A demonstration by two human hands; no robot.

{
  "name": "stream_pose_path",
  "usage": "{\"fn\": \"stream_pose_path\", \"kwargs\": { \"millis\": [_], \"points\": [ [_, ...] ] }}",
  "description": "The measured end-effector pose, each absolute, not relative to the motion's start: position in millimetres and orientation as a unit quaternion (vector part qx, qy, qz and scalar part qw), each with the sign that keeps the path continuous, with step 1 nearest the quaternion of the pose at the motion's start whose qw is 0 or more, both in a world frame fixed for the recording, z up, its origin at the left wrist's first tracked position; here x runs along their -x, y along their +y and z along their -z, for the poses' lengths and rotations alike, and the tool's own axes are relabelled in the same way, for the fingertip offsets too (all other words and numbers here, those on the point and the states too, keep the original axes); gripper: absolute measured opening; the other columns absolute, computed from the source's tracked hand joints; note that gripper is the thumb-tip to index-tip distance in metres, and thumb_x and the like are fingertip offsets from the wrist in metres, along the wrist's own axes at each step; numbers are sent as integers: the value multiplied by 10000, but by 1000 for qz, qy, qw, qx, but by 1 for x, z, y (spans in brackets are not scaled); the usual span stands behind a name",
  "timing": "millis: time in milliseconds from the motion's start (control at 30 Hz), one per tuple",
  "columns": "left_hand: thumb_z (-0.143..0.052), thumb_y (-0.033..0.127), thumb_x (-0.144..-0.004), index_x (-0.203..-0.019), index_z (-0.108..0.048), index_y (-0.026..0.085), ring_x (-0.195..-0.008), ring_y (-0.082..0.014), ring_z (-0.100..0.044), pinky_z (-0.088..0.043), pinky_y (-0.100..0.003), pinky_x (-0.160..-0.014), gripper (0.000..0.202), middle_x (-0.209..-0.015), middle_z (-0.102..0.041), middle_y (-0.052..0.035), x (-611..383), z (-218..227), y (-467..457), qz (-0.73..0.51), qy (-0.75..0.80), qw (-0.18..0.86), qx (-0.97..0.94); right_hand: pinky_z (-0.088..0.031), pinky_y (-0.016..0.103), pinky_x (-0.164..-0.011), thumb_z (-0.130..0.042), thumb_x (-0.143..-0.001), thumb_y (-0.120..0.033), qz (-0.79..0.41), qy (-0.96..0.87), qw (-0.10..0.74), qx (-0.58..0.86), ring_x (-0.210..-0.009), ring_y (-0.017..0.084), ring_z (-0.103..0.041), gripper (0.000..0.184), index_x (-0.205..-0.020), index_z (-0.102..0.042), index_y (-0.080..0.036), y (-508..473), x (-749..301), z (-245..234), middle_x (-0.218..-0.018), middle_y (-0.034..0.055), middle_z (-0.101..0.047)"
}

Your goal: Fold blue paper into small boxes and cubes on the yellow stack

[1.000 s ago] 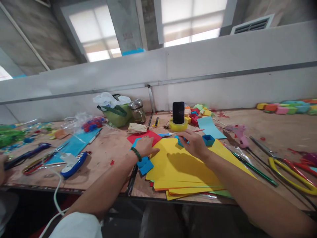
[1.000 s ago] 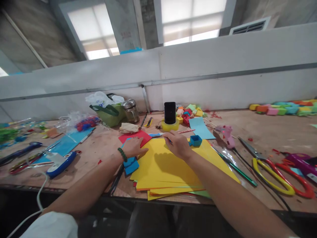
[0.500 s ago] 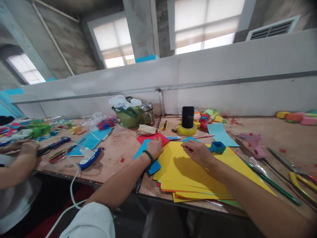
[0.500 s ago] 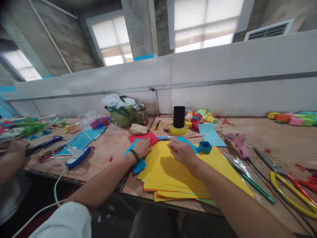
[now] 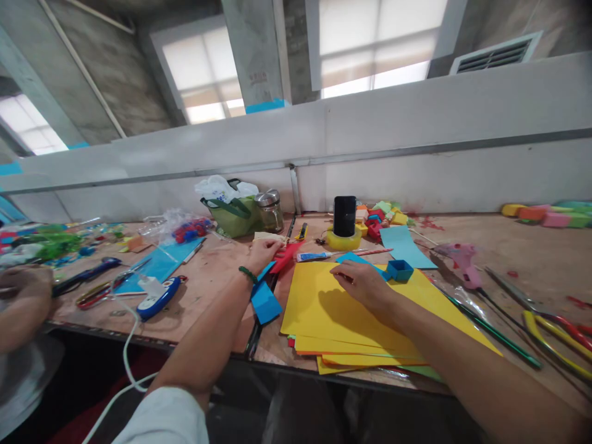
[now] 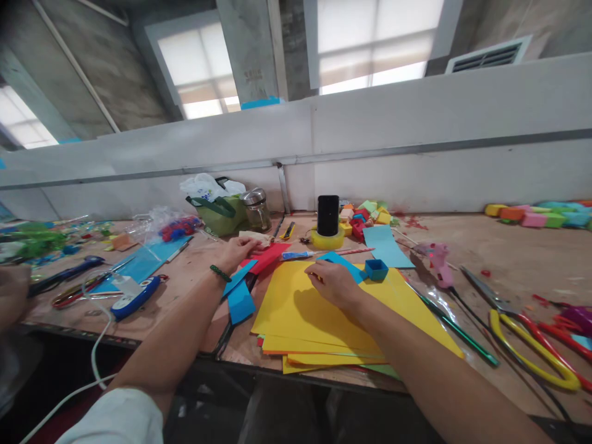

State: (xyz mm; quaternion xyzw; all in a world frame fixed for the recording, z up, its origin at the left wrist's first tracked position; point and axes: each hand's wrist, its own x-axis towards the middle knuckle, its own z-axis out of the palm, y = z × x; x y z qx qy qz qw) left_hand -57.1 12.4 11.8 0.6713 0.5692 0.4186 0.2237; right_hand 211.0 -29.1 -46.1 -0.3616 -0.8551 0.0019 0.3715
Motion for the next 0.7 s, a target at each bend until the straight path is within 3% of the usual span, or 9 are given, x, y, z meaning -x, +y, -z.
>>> {"fn": "stream_pose_path", "kwargs": {
  "millis": [167,300,400,533,700],
  "points": [
    [-416,490,-873,-785,-652,125,-764,-183,-647,-531,-290,-705,444,-787,-701,-91,67,-13,18,-419,567,182,-686,-453,241,-591,-527,-848,-149,-31,-851,380,361,-641,147,-626,170,-861,-689,-198,-30,-210,47,-768,42,-693],
    [-544,408,-811,-884,-683,146,-950,-228,-616,-488,-296,-827,306,-974,-711,-97,68,-11,18,-353,580,119,-725,-450,242,-591,-520,-860,-158,-34,-858,372,353,-648,147,-622,170,-872,-687,-186,-32,-211,46,-780,50,-694],
    [-606,402,-761,-794,-697,155,-952,-284,-614,-465,-336,-829,265,-916,-715,-127,73,-11,16,-274,618,83,-733,-455,249,-600,-507,-868,-170,-33,-859,367,354,-669,153,-622,180,-876,-686,-185,-33,-212,45,-784,53,-695],
    [-609,517,-729,-647,-668,165,-907,-324,-620,-445,-377,-814,367,-766,-704,-138,89,-17,13,-157,661,57,-732,-447,246,-574,-525,-866,-216,-46,-868,356,344,-614,139,-598,163,-859,-686,-191,-37,-213,44,-745,43,-681],
    [-710,573,-577,-783,-688,169,-924,-292,-616,-458,-329,-802,454,-891,-721,-130,100,-22,9,-30,656,76,-750,-436,239,-559,-530,-872,-256,-66,-902,291,312,-609,132,-597,183,-868,-696,-178,-56,-201,28,-757,57,-675]
  ]
}}
